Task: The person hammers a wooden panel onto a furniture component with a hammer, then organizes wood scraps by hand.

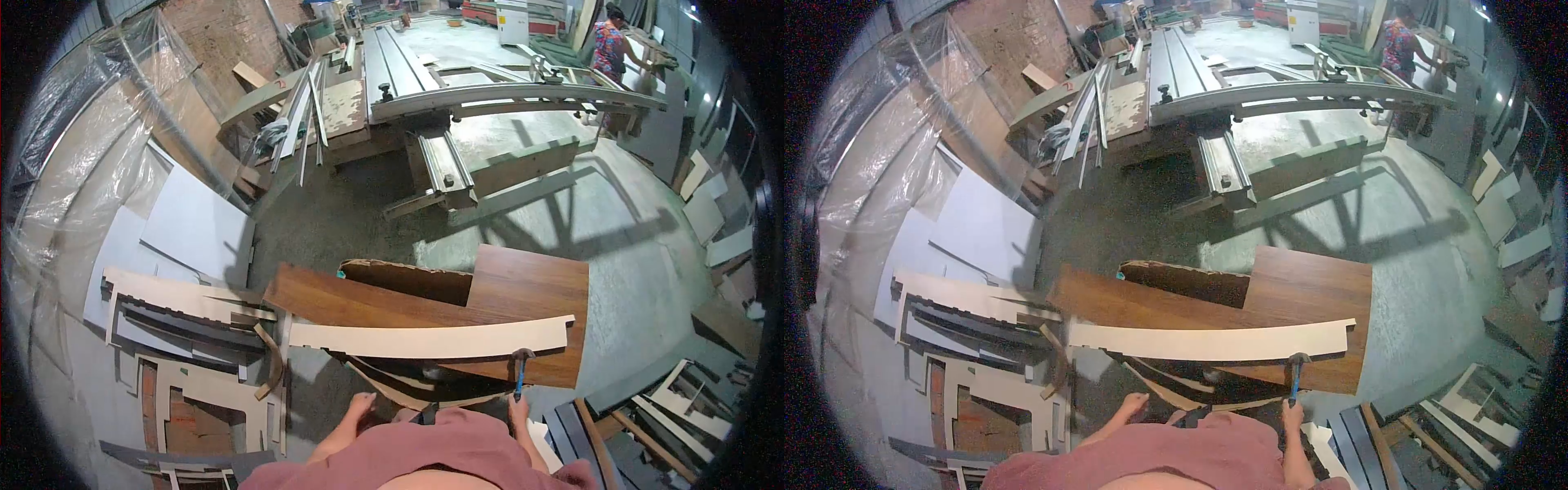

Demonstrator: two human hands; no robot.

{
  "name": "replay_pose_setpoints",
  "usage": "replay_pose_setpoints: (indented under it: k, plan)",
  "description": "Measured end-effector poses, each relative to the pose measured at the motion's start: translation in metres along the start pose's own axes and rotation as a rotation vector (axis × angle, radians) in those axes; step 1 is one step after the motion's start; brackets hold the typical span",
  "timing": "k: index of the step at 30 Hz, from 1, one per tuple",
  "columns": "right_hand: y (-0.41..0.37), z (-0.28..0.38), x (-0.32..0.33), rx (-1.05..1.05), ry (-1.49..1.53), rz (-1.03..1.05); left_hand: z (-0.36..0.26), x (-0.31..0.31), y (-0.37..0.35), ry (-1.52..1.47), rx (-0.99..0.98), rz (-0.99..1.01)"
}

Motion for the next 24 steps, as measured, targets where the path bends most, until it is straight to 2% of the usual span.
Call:
replay_pose_setpoints:
  k: [2, 4, 5, 8, 10, 12, 15, 17, 18, 21, 24]
  plan:
    - [0.009, -0.012, 0.000, 0.144, -0.022, -0.076, -0.022, -0.023, 0.018, -0.205, -0.044, 0.009]
    - [0.010, -0.017, 0.004, 0.092, -0.025, -0.005, -0.064, -0.031, 0.012, -0.032, -0.176, -0.030]
    - [0.010, -0.021, 0.002, 0.040, -0.022, 0.061, -0.070, -0.044, 0.011, -0.034, -0.173, -0.029]
    - [0.009, -0.025, 0.008, 0.029, -0.044, 0.046, -0.078, -0.072, 0.007, -0.113, -0.178, 0.087]
    - [0.005, -0.019, 0.012, 0.043, -0.081, 0.052, -0.078, -0.086, -0.005, 0.077, -0.221, 0.182]
    - [0.004, -0.018, 0.014, 0.054, -0.116, 0.058, -0.073, -0.080, -0.022, 0.059, -0.159, 0.144]
    - [0.014, -0.030, 0.009, 0.096, -0.106, 0.096, -0.036, -0.078, -0.025, 0.191, -0.134, 0.173]
    - [0.016, -0.035, 0.008, 0.038, -0.102, 0.100, -0.012, -0.065, -0.022, 0.329, -0.091, 0.101]
    - [0.016, -0.033, 0.009, 0.041, -0.102, 0.102, -0.006, -0.061, -0.022, 0.328, -0.089, 0.099]
    - [0.010, -0.026, 0.013, 0.010, -0.138, 0.109, 0.018, -0.047, -0.021, 0.217, 0.087, 0.044]
    - [0.012, -0.025, 0.013, 0.023, -0.162, 0.090, 0.013, -0.043, -0.022, 0.161, 0.115, 0.034]
Point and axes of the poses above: each hand's wrist, its own y-axis towards the middle knuckle, its own x-axis out of the back of the hand, z = x × y, the point moved 8 cm from there along y, towards the middle knuckle, and after that the axes turned 13 degrees about y, right-handed, at the moved point
